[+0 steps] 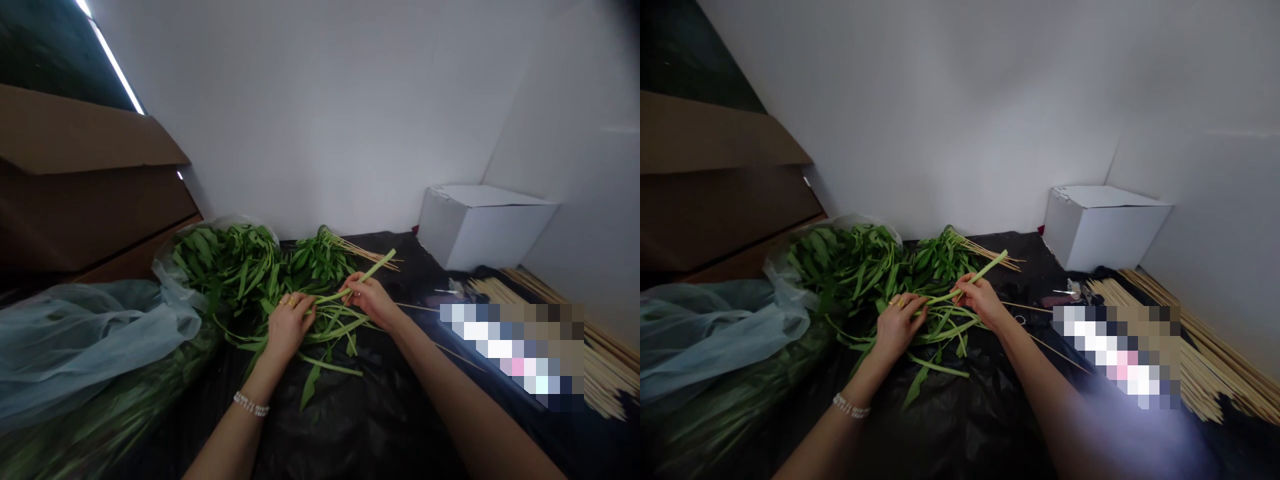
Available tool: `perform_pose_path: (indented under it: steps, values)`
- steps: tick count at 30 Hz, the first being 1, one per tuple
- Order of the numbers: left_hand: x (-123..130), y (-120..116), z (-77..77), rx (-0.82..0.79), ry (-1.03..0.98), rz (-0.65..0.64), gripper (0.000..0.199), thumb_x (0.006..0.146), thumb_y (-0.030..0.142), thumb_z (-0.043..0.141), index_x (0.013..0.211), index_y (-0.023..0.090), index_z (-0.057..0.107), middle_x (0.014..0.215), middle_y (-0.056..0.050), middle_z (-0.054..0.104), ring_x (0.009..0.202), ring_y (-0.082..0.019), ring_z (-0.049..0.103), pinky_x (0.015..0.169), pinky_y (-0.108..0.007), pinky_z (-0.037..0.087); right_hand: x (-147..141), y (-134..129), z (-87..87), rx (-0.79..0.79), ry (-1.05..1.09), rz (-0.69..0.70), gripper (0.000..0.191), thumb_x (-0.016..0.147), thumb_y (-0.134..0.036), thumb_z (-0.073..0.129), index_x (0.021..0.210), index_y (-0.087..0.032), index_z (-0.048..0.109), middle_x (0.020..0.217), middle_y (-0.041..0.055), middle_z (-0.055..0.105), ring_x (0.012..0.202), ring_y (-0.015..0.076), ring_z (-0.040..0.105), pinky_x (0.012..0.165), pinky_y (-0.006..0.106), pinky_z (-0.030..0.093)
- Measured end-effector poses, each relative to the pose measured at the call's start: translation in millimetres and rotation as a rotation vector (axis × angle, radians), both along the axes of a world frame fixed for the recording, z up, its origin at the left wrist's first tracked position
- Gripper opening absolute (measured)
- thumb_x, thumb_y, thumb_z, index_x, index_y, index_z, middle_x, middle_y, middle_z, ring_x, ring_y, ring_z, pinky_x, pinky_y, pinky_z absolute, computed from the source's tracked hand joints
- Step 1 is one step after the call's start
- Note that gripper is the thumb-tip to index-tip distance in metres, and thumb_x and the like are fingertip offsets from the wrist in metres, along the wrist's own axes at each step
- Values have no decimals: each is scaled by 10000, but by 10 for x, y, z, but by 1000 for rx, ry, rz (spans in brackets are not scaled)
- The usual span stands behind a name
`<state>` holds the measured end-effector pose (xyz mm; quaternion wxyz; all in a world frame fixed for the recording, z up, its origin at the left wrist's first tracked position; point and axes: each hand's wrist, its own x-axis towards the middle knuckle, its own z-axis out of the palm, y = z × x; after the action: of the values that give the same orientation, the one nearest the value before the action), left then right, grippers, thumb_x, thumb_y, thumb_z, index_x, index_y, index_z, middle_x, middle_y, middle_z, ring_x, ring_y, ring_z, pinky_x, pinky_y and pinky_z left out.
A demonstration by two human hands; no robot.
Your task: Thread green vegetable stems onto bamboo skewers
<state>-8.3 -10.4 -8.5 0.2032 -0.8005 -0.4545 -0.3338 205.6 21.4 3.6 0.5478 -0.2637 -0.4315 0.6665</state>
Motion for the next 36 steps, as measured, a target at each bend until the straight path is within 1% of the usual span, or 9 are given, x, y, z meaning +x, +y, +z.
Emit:
perform_pose_path:
  steps: [6, 10, 16, 20, 23, 26, 31, 33, 36]
  values:
    - [-32, 59, 0, 23, 58, 63, 141, 865, 167, 553, 928, 182, 678, 909, -62, 667, 824, -216, 534, 751, -324, 439, 9, 21, -31, -54, -66, -33, 315, 616, -396, 827, 743, -173, 643, 588, -10, 625, 576, 128, 588, 588, 265, 457]
    - [-26, 76, 23, -11, 32, 89, 126, 846, 160, 542, 819, 193, 660, 845, -51, 657, 801, -220, 507, 741, -334, 415, -35, 25, -80, -82, -81, -34, 309, 608, -387, 831, 740, -165, 661, 621, 8, 657, 586, 124, 604, 573, 247, 451]
    - [-12, 156, 41, -97, -348, 80, 207, 843, 156, 459, 714, 210, 611, 768, -24, 622, 774, -193, 518, 768, -329, 395, -105, 50, -117, -120, 54, -24, 250, 610, -329, 827, 706, -165, 665, 627, 11, 661, 569, 114, 582, 545, 234, 450]
    - [-287, 245, 82, -57, -796, 242, 223, 823, 175, 405, 667, 215, 560, 750, -20, 586, 781, -195, 540, 749, -328, 412, 132, 177, -91, -177, 201, -207, 225, 589, -274, 825, 629, -191, 620, 569, -19, 622, 523, 104, 537, 520, 238, 443]
    - [-436, 224, 145, 80, -787, 344, 226, 852, 221, 419, 685, 213, 572, 897, -51, 635, 974, -231, 544, 912, -394, 369, 330, 247, -58, -169, 251, -233, 209, 624, -284, 815, 696, -209, 634, 646, -17, 663, 597, 117, 585, 577, 250, 467]
    - [-395, 145, 192, 137, -682, 287, 237, 902, 240, 394, 787, 214, 600, 983, -57, 662, 1057, -228, 542, 993, -421, 325, 362, 221, -27, -92, 206, -159, 240, 623, -278, 834, 783, -229, 662, 720, -22, 686, 704, 131, 633, 626, 250, 477]
    - [-258, 19, 181, 161, -665, 173, 227, 927, 283, 396, 942, 196, 606, 824, -27, 629, 806, -172, 590, 842, -341, 443, 205, 99, 25, 65, 60, -119, 257, 605, -283, 851, 805, -228, 700, 824, 4, 716, 839, 158, 659, 704, 257, 496]
    - [-221, -40, 180, 180, -715, 183, 203, 894, 322, 491, 1004, 189, 598, 839, -22, 615, 744, -156, 588, 752, -304, 468, 148, 63, 42, 97, -7, -148, 262, 610, -309, 844, 824, -226, 717, 844, 18, 721, 842, 171, 658, 714, 275, 502]
    - [-119, -127, 198, 158, -796, 207, 335, 799, 362, 646, 1066, 173, 576, 849, -23, 609, 694, -151, 588, 671, -285, 480, 69, 14, 57, 142, -124, -224, 271, 626, -355, 821, 851, -228, 739, 865, 30, 724, 811, 181, 650, 700, 296, 505]
